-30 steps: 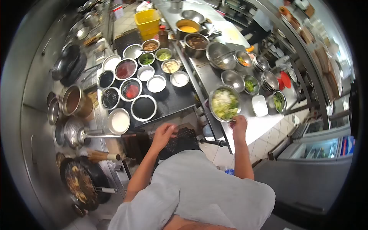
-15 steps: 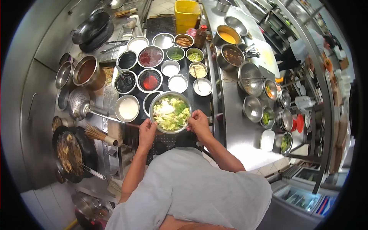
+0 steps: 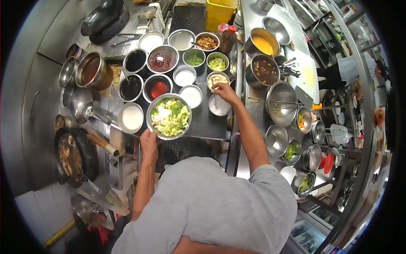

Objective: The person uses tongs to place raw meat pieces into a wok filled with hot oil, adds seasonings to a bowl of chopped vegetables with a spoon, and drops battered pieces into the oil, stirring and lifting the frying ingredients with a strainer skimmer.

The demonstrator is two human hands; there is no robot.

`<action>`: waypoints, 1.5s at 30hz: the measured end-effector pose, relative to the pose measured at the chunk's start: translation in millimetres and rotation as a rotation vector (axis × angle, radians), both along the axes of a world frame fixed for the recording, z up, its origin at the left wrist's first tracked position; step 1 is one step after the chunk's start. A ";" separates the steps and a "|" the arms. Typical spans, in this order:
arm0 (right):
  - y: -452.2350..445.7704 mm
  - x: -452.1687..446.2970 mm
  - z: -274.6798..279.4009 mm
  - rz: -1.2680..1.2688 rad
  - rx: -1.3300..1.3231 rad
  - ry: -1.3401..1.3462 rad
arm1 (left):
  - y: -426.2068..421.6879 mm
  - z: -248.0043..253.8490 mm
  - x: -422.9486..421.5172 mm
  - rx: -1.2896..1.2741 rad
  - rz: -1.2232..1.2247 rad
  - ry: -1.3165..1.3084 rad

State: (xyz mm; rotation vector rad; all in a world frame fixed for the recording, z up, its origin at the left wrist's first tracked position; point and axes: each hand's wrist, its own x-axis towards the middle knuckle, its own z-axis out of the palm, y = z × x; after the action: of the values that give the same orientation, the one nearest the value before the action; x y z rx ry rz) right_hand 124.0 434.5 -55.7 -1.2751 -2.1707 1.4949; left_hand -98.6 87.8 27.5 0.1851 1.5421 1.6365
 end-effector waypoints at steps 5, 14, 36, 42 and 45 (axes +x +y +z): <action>-1.6 16.6 11.0 0.157 0.094 -0.021 | 1.5 -13.4 0.5 -0.033 -0.062 0.012; -67.9 72.0 20.1 -0.425 0.015 0.330 | 4.8 -12.9 -1.8 -0.073 -0.052 0.046; -5.5 -119.0 -20.8 -0.417 0.227 0.505 | -13.8 -2.2 -6.1 -0.119 0.112 0.074; -5.5 -123.0 -38.5 -0.442 0.173 0.493 | -27.2 -31.0 -14.2 -0.120 0.092 0.137; -3.4 -123.0 -47.6 -0.439 0.139 0.538 | -16.1 -10.9 -10.9 -0.126 0.155 0.078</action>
State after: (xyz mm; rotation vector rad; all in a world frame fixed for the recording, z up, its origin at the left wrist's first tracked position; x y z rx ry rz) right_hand 1.0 431.1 -103.3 -1.0555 -1.5075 1.2886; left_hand -109.5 71.7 16.7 0.0626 1.7503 1.6612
